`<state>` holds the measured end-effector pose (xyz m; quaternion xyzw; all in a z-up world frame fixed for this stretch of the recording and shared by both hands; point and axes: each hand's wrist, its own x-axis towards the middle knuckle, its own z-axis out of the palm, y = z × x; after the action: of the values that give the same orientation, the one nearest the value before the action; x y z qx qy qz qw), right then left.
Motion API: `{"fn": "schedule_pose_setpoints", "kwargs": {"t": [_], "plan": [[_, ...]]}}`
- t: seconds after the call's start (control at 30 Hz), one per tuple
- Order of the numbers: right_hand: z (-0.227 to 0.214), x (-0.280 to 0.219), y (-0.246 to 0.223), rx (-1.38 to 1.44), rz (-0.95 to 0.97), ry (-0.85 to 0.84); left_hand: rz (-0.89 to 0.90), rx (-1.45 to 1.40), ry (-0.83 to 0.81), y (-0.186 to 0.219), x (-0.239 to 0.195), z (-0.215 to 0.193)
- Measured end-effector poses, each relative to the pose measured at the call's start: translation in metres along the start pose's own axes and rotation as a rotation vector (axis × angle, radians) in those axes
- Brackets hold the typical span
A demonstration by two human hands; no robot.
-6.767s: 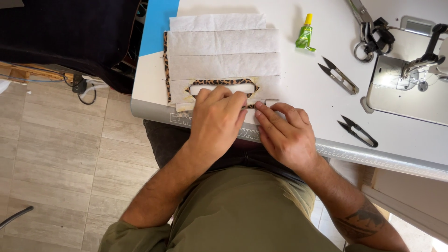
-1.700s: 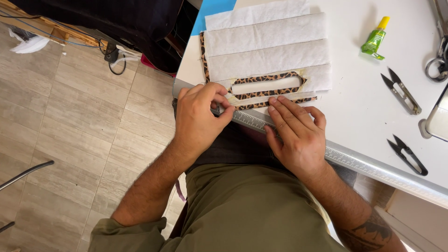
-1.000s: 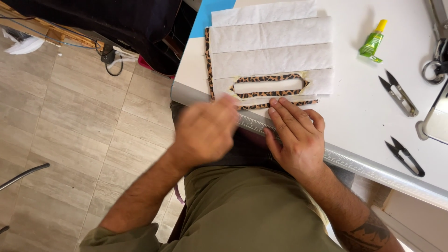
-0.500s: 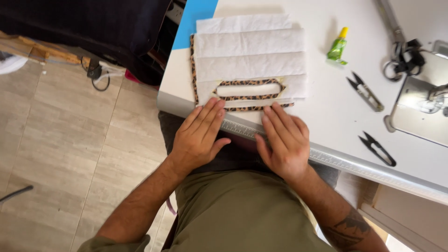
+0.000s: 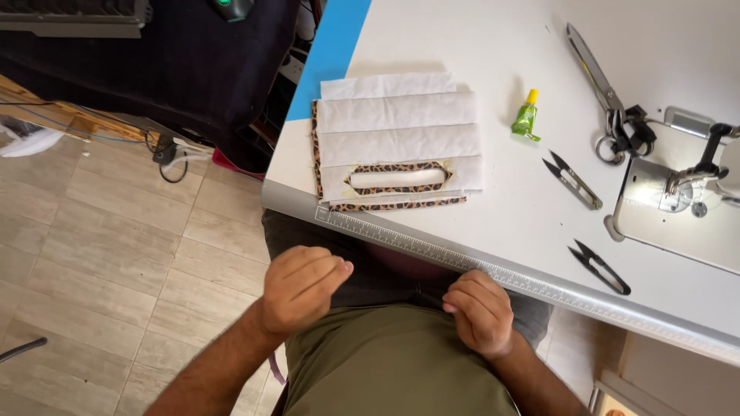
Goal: The person is finishing the edges of a quilted fabric assembly by trimming excess padding with scissors, applying glue to the borders, and folding the fabric edges over to create a clean finish.
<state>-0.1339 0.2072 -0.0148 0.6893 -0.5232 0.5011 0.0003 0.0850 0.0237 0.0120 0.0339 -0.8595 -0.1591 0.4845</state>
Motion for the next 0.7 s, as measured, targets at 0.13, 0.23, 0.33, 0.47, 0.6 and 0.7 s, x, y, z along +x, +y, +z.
{"fn": "schedule_pose_setpoints", "kwargs": {"t": [0.13,0.23,0.33,0.47,0.6,0.7], "plan": [[-0.009,0.003,0.005,-0.025,-0.046,0.056,-0.059,-0.01,-0.083,0.013,-0.01,0.005],[-0.025,-0.01,0.026,-0.195,-0.069,0.056,-0.172,-0.085,-0.185,0.02,-0.018,0.012],[-0.041,-0.007,0.044,-0.284,-0.012,0.127,-0.169,-0.092,-0.224,0.011,-0.034,0.018],[-0.047,0.01,0.039,-0.273,0.151,0.092,-0.339,0.057,-0.221,-0.019,-0.068,0.013],[-0.041,0.01,0.039,-0.356,0.125,0.036,-0.369,0.016,-0.149,-0.023,-0.056,-0.013],[-0.039,0.009,0.04,-0.381,0.118,0.042,-0.338,-0.018,-0.071,-0.017,-0.049,-0.021]]}}
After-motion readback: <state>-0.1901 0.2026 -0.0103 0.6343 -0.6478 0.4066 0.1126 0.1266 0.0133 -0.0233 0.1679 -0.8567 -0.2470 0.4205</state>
